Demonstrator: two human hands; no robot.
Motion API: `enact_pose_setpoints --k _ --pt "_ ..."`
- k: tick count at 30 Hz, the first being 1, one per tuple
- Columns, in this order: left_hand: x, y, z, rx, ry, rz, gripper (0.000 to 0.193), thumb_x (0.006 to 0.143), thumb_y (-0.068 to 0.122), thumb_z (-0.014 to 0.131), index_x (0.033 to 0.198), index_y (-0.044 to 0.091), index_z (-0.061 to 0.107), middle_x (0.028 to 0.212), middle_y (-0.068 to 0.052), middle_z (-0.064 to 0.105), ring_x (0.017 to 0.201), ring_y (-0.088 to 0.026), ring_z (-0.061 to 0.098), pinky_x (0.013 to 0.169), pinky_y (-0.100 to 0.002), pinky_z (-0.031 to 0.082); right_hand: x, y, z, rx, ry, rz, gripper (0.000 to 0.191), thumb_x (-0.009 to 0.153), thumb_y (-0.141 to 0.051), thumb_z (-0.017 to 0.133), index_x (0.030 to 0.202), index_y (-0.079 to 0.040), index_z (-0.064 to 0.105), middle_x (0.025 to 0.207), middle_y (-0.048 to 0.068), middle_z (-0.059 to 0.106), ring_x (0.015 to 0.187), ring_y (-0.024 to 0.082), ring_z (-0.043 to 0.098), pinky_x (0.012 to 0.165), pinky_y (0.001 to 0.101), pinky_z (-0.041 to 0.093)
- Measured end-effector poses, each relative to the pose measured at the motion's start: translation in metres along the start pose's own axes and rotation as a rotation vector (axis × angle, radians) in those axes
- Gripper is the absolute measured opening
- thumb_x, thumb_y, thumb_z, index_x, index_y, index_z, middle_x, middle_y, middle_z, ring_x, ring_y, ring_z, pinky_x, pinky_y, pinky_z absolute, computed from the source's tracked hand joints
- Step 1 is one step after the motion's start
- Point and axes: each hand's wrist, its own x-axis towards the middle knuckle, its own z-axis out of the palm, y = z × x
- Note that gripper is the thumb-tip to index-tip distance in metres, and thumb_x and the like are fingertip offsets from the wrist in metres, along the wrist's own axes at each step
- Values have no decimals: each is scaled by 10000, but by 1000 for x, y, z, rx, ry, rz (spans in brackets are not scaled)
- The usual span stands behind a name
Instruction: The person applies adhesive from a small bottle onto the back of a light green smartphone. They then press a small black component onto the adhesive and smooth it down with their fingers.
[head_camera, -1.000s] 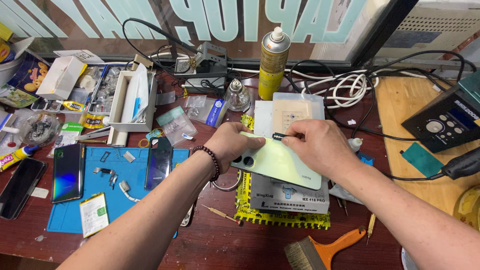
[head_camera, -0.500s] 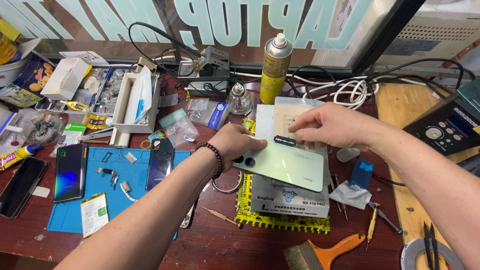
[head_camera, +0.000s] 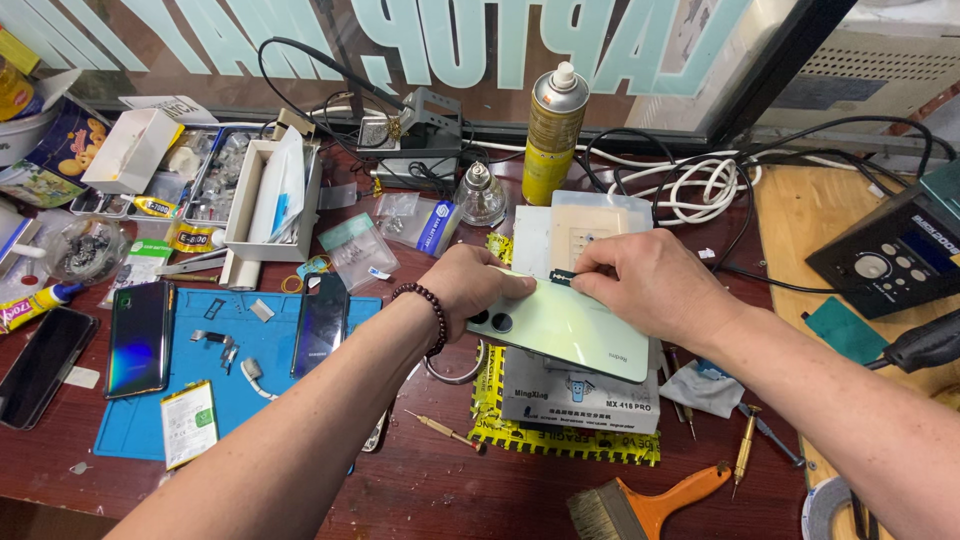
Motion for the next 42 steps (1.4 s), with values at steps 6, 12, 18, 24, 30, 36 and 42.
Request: enact_pose_setpoints --k 6,12,18,24,30,36,42 --pt "3 -4 1 -13 2 3 301 788 130 837 983 -65 715 838 -142 762 625 -176 708 537 -316 577 -2 0 5 28 9 -10 159 808 -212 743 875 -72 774 729 131 748 652 273 753 645 382 581" --pt "3 -5 3 -21 10 19 315 775 123 844 985 -65 704 841 -142 757 630 -179 705 532 -322 568 -3 8 12 25 108 -162 144 838 -173 733 887 -38 744 806 173 725 776 359 716 696 436 555" --pt "4 -10 3 4 38 36 309 776 132 844 981 -51 703 834 -125 757 639 -159 703 536 -302 565 -9 9 23 33 181 -216 113 845 -137 707 869 -26 707 829 189 704 812 390 700 732 452 553" --pt "6 -10 3 22 53 39 295 783 135 846 963 -58 714 832 -125 754 635 -157 687 543 -300 552 0 7 14 50 13 -36 146 823 -171 724 897 -49 752 827 192 732 812 381 714 725 455 551" --pt "2 -7 2 1 42 37 287 784 128 839 971 -48 710 834 -119 756 638 -153 697 547 -299 563 12 4 9 -22 -124 102 180 843 -207 722 888 -34 747 817 178 743 795 346 739 739 437 556" --pt "0 -4 1 26 31 34 302 785 138 843 985 -47 710 837 -119 750 635 -154 684 545 -297 553 -9 -3 17 -28 158 -176 174 875 -184 693 888 -11 697 857 201 724 869 395 701 788 474 541" --pt "1 -4 1 21 20 20 308 788 139 838 991 -55 711 844 -135 759 641 -168 703 548 -309 568 0 -12 14 -75 -147 309 219 933 -255 631 997 -80 747 912 185 754 902 372 733 841 479 549"
